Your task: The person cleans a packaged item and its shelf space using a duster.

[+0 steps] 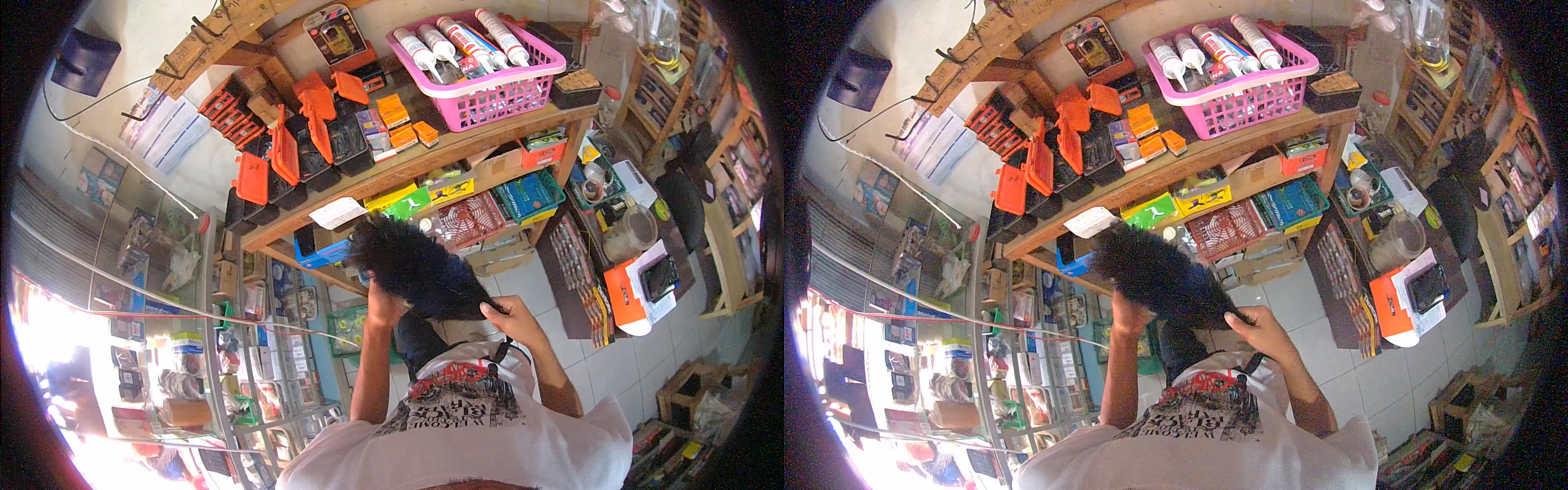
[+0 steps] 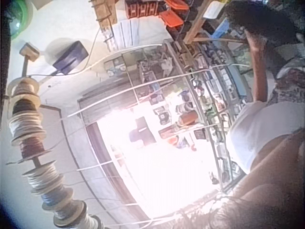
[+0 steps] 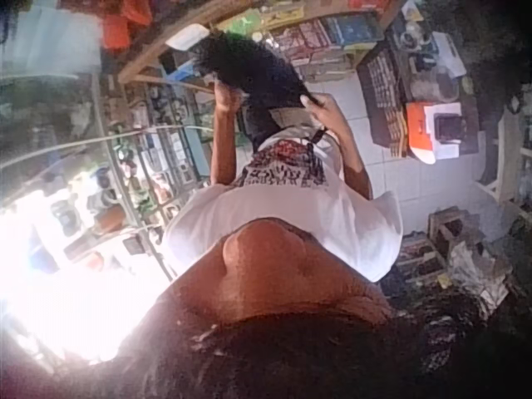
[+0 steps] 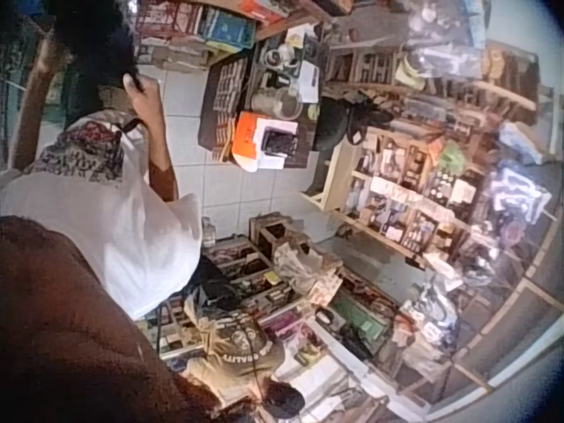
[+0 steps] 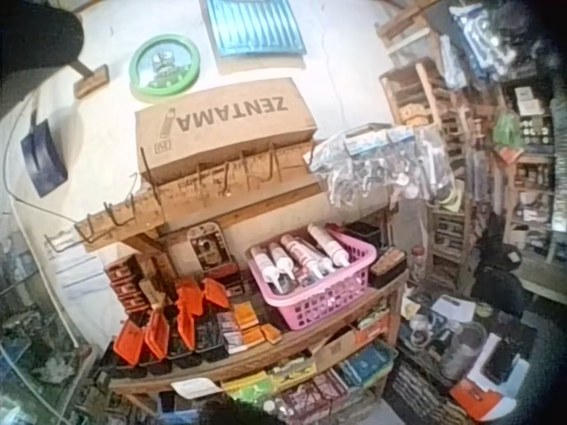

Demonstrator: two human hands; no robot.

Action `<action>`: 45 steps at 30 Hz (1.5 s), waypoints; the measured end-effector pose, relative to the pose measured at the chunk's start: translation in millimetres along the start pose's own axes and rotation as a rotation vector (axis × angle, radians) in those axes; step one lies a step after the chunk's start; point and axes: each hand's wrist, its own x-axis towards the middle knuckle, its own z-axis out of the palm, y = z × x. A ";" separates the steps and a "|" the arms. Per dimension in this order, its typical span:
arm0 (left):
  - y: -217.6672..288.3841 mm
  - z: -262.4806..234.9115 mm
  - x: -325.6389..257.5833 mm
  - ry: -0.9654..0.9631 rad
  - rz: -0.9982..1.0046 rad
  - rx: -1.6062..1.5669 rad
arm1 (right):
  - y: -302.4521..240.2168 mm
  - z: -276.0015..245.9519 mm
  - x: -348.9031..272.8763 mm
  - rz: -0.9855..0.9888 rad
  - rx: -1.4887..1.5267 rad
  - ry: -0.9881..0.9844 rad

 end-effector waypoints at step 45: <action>-8.7 3.0 -4.6 0.160 -0.054 -0.036 | 4.9 29.6 7.0 0.035 -0.044 -0.066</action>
